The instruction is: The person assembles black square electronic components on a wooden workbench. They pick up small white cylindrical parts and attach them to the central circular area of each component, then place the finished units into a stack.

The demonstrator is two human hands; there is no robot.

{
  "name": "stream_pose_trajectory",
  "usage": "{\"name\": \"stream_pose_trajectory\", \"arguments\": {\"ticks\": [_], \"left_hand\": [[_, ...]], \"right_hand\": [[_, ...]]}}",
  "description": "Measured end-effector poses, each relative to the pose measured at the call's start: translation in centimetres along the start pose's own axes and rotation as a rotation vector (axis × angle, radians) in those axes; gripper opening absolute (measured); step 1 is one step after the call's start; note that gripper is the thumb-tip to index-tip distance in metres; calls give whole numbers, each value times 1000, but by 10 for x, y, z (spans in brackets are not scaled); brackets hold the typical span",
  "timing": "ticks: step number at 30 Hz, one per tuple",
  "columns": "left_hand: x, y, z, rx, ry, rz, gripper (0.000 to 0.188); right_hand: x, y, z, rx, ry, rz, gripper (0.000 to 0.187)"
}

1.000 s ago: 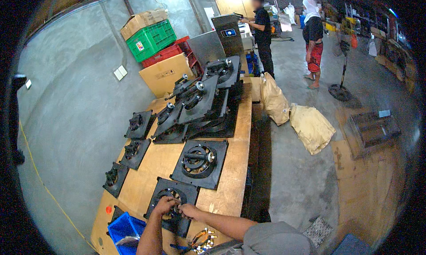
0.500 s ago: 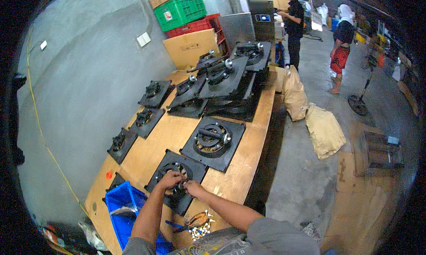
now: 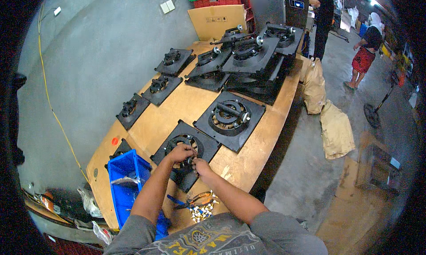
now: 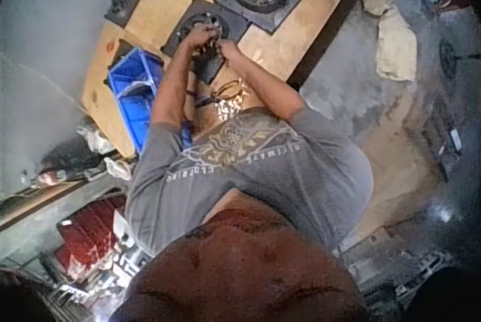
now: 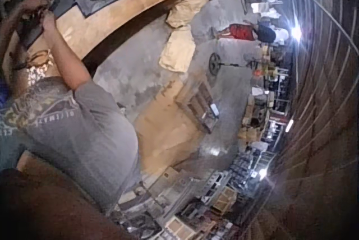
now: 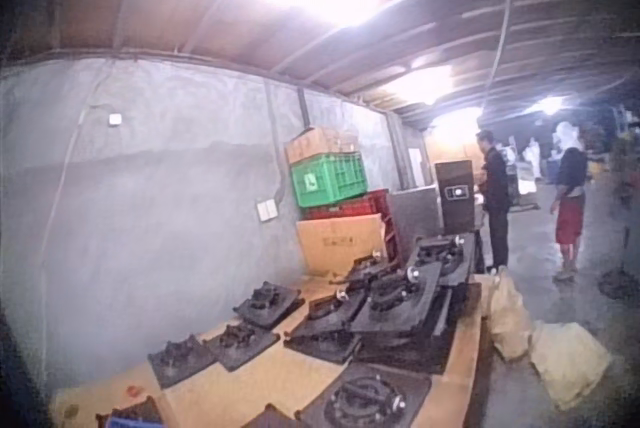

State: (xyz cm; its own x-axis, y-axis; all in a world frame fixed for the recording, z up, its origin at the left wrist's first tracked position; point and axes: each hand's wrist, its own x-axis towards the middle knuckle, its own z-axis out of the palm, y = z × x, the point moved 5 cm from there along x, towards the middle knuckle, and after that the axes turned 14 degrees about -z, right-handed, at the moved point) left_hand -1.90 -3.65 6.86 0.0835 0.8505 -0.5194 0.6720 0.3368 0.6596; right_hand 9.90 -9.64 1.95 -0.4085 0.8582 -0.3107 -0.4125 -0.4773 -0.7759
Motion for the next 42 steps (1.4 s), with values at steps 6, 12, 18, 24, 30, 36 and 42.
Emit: {"name": "stream_pose_trajectory", "arguments": {"ticks": [6,12,18,24,30,36,42], "left_hand": [[-3,8,0,39,36,42,24],[-13,16,-1,19,44,44,25],[-7,9,3,1,22,-2,24],[-3,5,2,11,20,48,26],[-11,7,5,14,65,23,23],[-42,20,-1,0,427,104,28],[-120,3,14,-487,793,34,20]], "right_hand": [[3,0,-14,-125,-48,-23,30],[-22,-44,-3,-1319,-61,-665,32],[-22,-42,-4,-1258,-92,-619,32],[-3,-10,-16,-930,-42,-564,35],[3,10,-11,-60,-61,46,28],[11,-4,-20,-451,-78,-150,31],[-15,-39,-7,-1370,-78,-597,36]]}}
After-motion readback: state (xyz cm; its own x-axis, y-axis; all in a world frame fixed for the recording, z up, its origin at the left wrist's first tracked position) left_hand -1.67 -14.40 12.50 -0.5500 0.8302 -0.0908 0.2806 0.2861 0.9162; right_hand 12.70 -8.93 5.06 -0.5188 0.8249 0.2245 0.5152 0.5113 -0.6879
